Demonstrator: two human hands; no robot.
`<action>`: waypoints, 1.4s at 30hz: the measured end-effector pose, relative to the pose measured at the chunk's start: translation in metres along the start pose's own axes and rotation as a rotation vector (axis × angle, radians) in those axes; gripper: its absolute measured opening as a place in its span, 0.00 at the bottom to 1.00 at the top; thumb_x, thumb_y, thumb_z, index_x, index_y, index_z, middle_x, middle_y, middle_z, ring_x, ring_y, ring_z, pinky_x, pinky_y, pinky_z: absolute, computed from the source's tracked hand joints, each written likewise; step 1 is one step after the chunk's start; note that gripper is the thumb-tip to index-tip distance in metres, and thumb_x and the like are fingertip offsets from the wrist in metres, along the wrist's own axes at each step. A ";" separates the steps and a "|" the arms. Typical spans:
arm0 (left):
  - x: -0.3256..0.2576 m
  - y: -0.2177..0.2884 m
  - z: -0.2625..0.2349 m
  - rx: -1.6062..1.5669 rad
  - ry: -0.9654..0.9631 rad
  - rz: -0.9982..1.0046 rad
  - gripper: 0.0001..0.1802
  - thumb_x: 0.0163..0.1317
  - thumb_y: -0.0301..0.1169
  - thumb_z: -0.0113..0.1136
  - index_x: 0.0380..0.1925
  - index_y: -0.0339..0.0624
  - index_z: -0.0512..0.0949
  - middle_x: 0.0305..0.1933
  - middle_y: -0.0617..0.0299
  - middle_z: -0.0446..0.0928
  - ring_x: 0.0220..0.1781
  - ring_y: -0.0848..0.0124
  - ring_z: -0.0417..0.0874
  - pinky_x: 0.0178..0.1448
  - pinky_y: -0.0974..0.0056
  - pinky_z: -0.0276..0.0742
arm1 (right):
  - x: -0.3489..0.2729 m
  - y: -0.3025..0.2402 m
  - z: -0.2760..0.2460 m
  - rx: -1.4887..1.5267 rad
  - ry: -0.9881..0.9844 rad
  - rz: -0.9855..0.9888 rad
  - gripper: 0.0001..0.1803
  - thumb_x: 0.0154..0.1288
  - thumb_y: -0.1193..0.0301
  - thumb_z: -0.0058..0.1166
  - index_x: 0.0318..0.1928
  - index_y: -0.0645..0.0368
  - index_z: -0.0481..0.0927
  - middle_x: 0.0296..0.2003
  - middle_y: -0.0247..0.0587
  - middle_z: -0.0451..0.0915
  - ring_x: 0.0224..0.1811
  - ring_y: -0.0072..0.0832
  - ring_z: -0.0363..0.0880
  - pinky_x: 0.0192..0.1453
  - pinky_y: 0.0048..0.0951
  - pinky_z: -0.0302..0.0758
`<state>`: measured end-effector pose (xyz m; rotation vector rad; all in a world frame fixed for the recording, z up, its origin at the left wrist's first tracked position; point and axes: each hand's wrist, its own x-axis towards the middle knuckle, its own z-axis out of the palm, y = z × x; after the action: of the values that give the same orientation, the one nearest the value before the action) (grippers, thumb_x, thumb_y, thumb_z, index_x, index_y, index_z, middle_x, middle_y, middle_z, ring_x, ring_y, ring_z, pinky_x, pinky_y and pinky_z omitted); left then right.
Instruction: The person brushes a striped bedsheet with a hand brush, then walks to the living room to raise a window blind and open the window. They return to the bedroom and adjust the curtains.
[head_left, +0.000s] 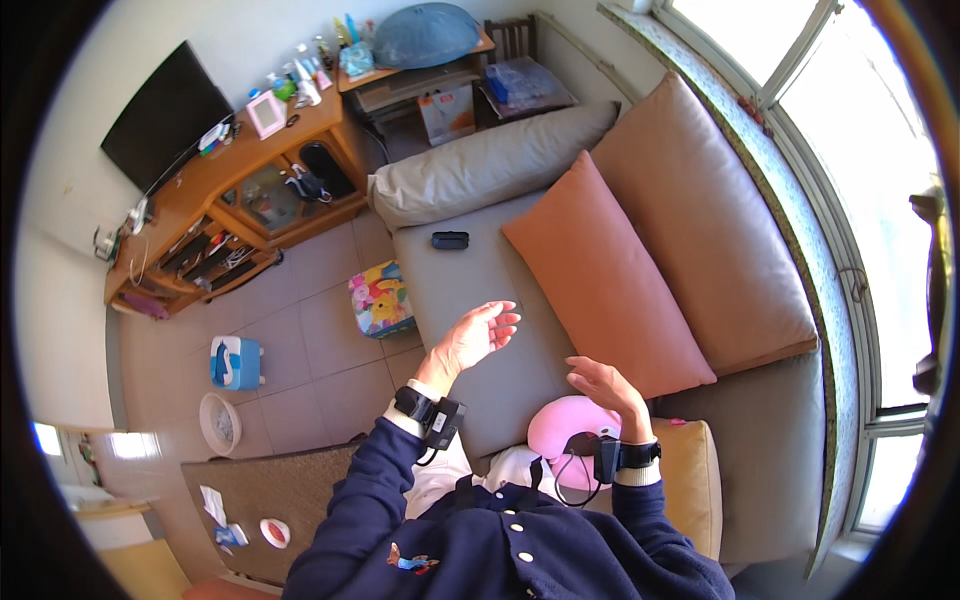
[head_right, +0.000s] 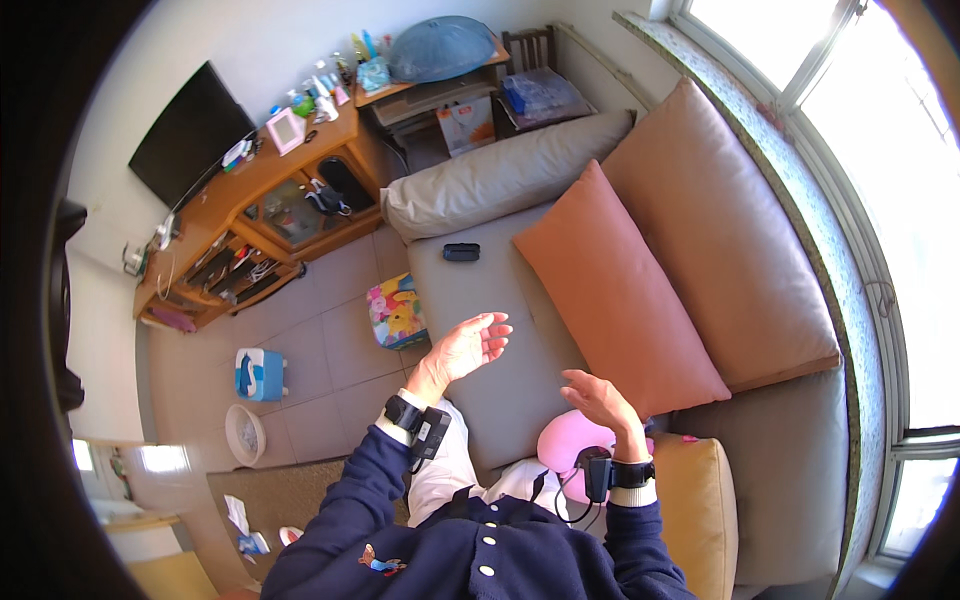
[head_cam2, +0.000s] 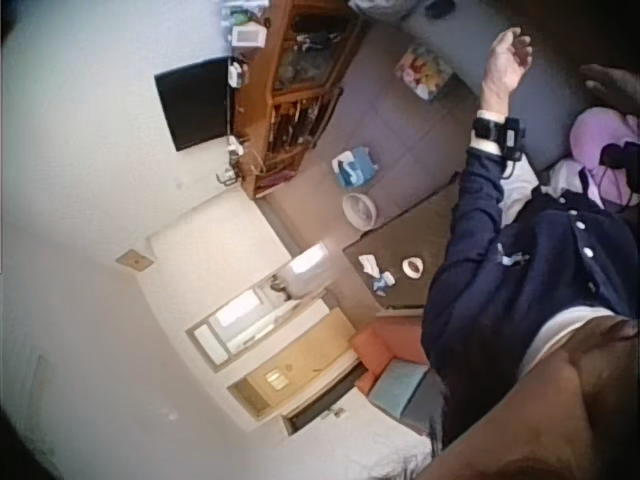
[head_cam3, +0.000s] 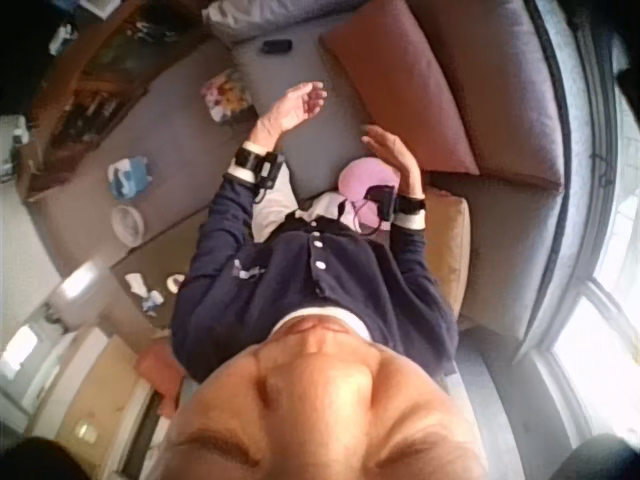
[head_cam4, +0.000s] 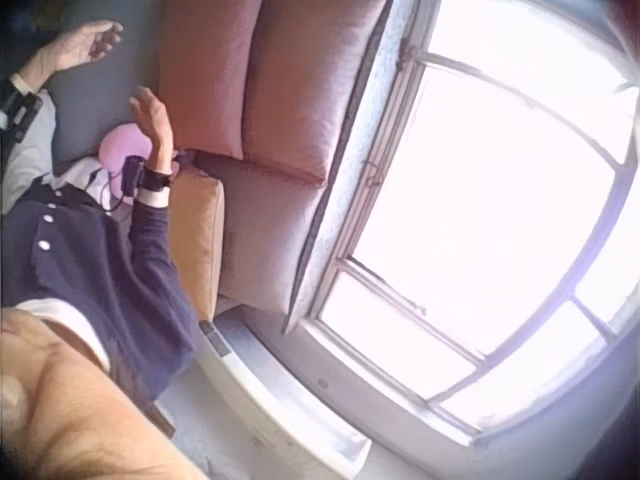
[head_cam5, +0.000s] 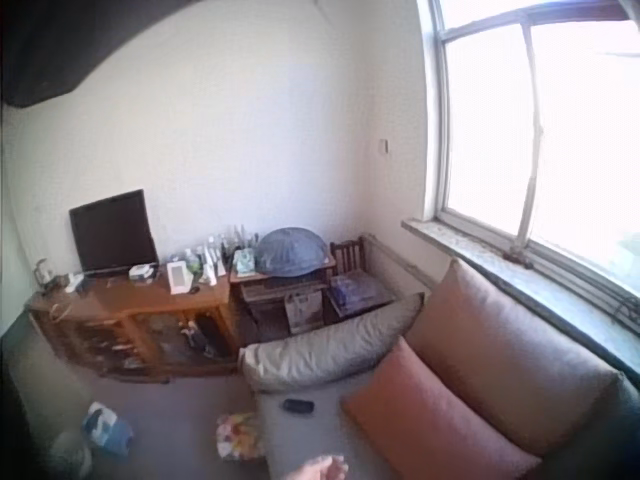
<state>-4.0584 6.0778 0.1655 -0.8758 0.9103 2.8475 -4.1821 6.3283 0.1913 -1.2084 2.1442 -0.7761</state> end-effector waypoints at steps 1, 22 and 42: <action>0.012 0.009 -0.009 -0.007 -0.031 -0.014 0.15 0.65 0.39 0.49 0.47 0.43 0.72 0.41 0.61 0.77 0.40 0.71 0.78 0.46 0.66 0.75 | 0.011 -0.002 0.004 0.057 -0.021 0.050 0.17 0.61 0.63 0.52 0.48 0.59 0.75 0.34 0.48 0.80 0.34 0.37 0.80 0.40 0.32 0.75; 0.187 0.265 0.029 0.035 -0.437 -0.406 0.15 0.63 0.38 0.52 0.47 0.46 0.73 0.41 0.63 0.78 0.42 0.71 0.78 0.48 0.64 0.74 | 0.154 -0.148 -0.132 0.009 0.359 0.490 0.20 0.64 0.64 0.47 0.52 0.62 0.71 0.45 0.52 0.77 0.48 0.45 0.75 0.51 0.38 0.71; 0.322 0.216 0.268 0.314 -0.396 -0.298 0.16 0.64 0.38 0.51 0.49 0.44 0.70 0.50 0.57 0.73 0.51 0.66 0.75 0.50 0.63 0.73 | -0.015 0.100 -0.336 -0.291 0.653 0.749 0.26 0.62 0.57 0.50 0.55 0.61 0.70 0.52 0.53 0.72 0.55 0.46 0.69 0.58 0.40 0.67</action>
<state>-4.5060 5.9987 0.2918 -0.3585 1.0284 2.4067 -4.4675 6.4554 0.3519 -0.1640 3.0216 -0.5590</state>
